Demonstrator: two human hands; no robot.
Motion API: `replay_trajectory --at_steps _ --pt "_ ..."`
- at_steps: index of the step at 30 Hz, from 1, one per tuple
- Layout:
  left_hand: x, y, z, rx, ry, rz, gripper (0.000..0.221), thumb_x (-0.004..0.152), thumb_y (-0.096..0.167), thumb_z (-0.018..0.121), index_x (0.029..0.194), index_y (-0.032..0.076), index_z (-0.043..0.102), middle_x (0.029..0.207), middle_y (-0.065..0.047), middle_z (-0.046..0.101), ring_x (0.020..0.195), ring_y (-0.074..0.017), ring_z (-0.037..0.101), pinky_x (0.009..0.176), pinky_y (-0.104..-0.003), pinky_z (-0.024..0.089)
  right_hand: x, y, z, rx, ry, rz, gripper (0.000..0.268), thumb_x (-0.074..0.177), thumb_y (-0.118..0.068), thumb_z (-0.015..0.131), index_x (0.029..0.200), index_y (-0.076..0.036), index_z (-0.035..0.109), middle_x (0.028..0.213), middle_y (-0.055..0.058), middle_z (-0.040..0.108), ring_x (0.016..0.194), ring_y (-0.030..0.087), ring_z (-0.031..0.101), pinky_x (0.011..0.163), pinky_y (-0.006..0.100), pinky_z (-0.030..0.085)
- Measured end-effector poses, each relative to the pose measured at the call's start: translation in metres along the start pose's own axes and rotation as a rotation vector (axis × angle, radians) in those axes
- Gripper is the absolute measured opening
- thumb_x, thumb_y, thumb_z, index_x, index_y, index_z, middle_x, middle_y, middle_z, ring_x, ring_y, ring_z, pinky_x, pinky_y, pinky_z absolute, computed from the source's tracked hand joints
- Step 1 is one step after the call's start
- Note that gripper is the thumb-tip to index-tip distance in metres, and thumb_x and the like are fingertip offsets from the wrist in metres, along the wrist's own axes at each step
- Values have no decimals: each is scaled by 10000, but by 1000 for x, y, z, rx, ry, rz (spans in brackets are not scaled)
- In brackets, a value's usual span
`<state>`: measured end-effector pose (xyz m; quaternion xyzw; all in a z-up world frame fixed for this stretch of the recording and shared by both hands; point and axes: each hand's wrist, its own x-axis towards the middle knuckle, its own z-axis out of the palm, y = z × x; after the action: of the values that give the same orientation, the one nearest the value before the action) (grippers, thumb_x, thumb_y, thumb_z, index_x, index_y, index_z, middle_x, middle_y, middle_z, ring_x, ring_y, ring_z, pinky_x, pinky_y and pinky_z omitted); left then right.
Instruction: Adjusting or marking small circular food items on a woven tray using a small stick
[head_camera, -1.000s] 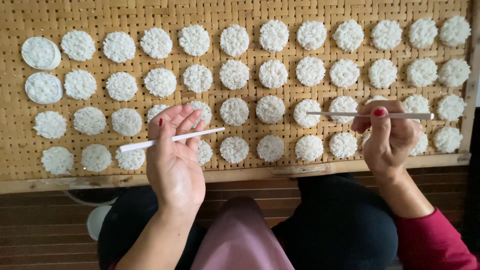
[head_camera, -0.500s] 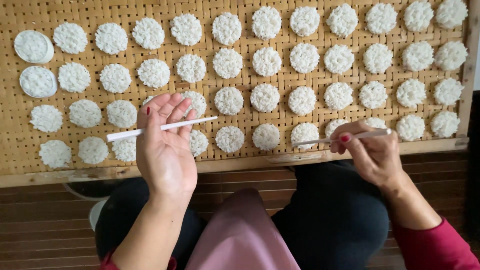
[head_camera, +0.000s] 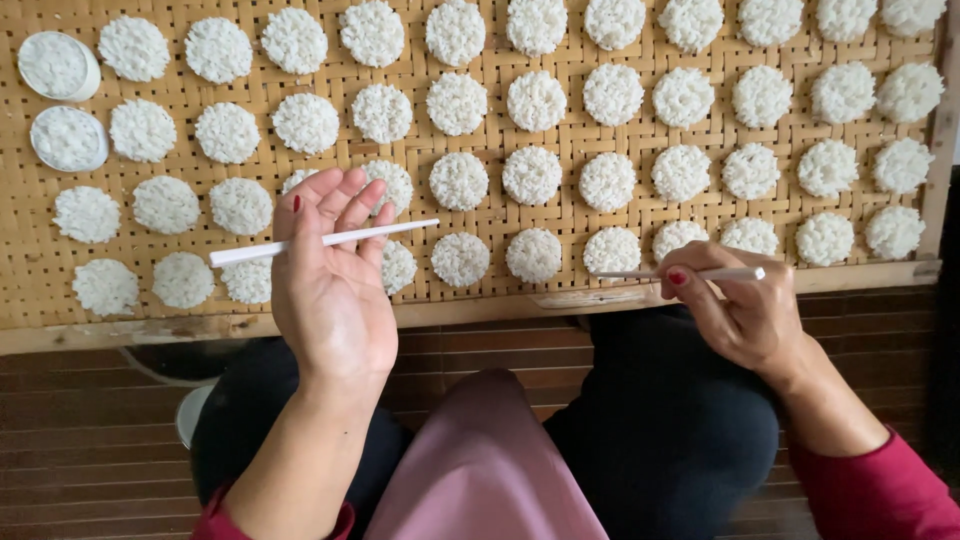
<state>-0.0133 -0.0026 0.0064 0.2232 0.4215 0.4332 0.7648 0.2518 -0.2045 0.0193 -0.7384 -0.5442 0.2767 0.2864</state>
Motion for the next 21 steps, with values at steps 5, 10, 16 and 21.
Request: replay_trajectory --at_steps 5,10,16,21 --pt "-4 0 3 22 8 -8 284 1067 250 451 1234 56 574 1226 -126 622 1180 -244 605 1058 -411 466 2 -3 2 37 22 -23 148 927 13 598 801 23 675 798 90 716 462 127 546 425 238 408" --pt "-7 0 3 7 -5 3 289 1074 251 458 1247 51 574 1224 -126 625 1184 -241 605 1076 -417 467 0 6 5 25 51 -33 118 957 24 589 889 49 683 733 108 705 433 123 537 382 226 381" --pt "-14 -3 2 -20 -28 -7 300 1079 263 465 1268 52 564 1243 -123 619 1202 -241 602 1084 -412 455 -9 -6 -4 56 82 68 182 961 35 555 829 68 675 775 121 681 499 162 538 490 255 421" --pt "-18 -7 5 -37 -42 -8 312 1073 262 480 1292 50 549 1269 -132 608 1218 -252 599 1088 -414 454 -7 -2 3 110 77 59 249 967 66 540 749 102 655 854 160 700 501 164 563 445 237 420"
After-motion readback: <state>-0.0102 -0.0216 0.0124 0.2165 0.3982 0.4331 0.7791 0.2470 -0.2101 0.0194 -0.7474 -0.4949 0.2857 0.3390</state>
